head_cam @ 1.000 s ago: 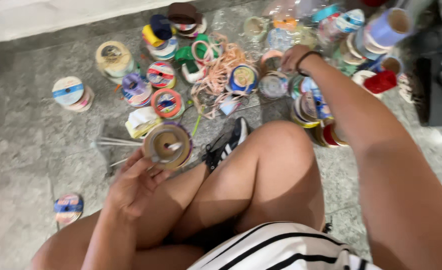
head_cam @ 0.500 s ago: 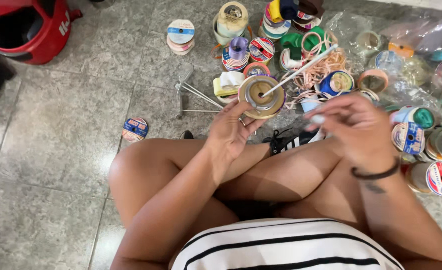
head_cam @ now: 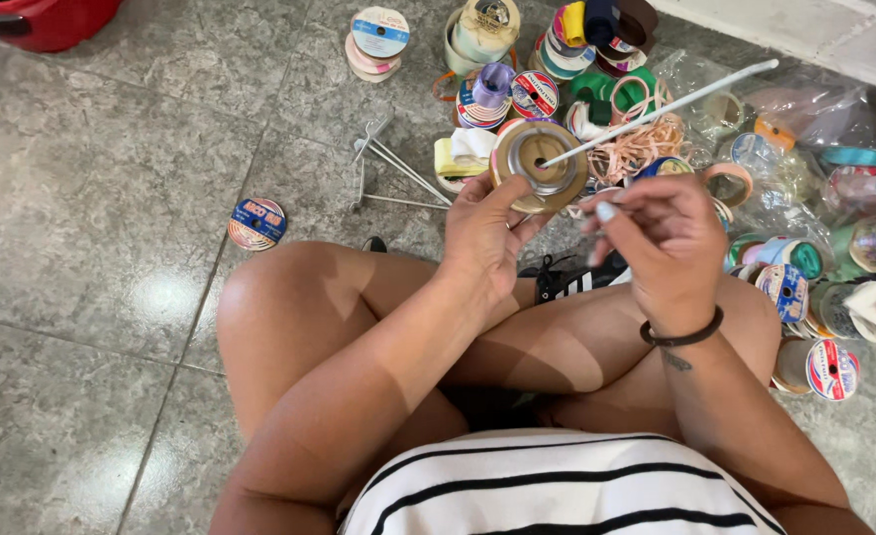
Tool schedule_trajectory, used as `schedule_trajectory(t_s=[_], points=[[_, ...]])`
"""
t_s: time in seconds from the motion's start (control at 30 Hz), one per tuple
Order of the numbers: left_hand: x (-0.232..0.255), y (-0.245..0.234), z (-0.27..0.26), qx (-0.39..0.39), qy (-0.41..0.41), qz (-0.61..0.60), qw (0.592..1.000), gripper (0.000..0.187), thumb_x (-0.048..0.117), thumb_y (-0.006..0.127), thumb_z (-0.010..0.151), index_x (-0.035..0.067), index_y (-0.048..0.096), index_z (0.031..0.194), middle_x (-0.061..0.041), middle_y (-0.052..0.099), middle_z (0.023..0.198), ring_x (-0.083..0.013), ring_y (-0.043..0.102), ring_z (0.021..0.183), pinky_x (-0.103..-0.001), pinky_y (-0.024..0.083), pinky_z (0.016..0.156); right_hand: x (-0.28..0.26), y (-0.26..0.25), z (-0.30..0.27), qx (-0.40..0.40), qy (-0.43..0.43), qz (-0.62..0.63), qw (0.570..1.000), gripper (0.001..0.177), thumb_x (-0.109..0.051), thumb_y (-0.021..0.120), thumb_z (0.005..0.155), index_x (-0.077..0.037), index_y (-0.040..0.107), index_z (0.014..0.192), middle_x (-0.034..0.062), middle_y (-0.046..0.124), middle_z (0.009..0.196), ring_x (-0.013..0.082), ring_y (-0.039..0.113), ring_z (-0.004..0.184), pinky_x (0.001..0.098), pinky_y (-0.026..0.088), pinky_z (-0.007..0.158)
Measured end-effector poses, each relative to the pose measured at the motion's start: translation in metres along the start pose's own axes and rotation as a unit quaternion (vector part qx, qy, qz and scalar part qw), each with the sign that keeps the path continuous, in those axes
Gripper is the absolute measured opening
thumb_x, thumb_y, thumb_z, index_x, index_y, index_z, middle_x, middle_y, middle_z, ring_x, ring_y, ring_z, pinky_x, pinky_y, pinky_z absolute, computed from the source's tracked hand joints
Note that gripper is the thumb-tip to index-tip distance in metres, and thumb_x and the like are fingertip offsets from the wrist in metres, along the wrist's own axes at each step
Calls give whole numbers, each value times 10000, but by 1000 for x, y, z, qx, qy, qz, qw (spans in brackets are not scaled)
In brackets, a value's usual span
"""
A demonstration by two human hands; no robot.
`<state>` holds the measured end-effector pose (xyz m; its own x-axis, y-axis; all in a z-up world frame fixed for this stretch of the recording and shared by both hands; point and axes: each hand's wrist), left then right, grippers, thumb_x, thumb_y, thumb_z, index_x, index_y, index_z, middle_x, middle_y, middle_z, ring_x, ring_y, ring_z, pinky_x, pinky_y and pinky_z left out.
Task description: The person sorts through spools of ribbon and small decorative items on the floor, picking up a plastic rod and sliding several spools onto it.
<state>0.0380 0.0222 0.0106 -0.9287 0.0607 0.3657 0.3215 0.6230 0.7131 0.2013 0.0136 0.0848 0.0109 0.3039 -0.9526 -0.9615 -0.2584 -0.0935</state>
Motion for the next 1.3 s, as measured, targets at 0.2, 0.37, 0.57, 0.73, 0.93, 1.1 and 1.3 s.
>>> schedule_trajectory(t_s=[0.2,0.37,0.57,0.73,0.93,1.1,1.3], points=[[8,17,-21,32,114,48,992,641,-32,878,749,-12,675,1357,-120,621,1206,-288,723,1011,-518,704,909,12,2,15,-93,-40,-276,956,101,7,853,1035,1,793,1115,179,822,943,247,806,757,340,654,582],[4,14,-18,47,121,50,990,595,-46,844,763,27,693,1333,-84,608,1193,-253,708,969,-441,701,864,16,26,28,-77,-37,-219,972,127,42,878,1008,48,803,1110,189,766,829,190,677,629,316,591,521],[1,-1,-2,33,77,-2,997,501,-24,866,781,70,702,1245,-51,619,1051,-218,678,808,-453,684,786,21,37,30,-78,-37,-220,972,109,28,891,994,32,799,1052,157,729,780,179,649,603,311,554,496],[12,7,-17,28,59,-18,998,452,60,913,812,66,701,1212,-32,608,996,-206,684,760,-393,686,713,13,36,32,-79,-37,-219,972,100,34,886,972,35,789,994,156,693,746,198,644,630,321,573,559],[5,-1,-13,5,56,-4,998,511,98,966,805,37,702,1238,-45,637,1009,-255,760,820,-441,696,769,19,23,34,-59,-42,-235,969,113,24,899,963,11,788,975,128,684,729,184,637,623,299,558,547],[18,10,-33,-39,69,3,997,566,31,974,782,12,705,1279,-88,678,1067,-326,799,915,-542,702,894,19,15,42,-70,12,-154,986,119,29,870,965,20,757,1003,100,669,718,147,711,637,236,553,576],[18,6,-26,-83,77,22,993,607,-22,948,789,20,687,1336,-76,646,1126,-290,788,962,-490,708,911,8,18,45,-72,1,-154,986,113,75,857,954,40,752,981,117,670,697,179,733,595,247,555,547]])
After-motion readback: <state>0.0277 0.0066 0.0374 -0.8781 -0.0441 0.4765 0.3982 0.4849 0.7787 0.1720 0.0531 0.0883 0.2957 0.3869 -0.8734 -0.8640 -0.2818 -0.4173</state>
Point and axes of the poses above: each hand's wrist, its own z-axis towards the middle knuckle, its own y-axis out of the palm, x = y × z
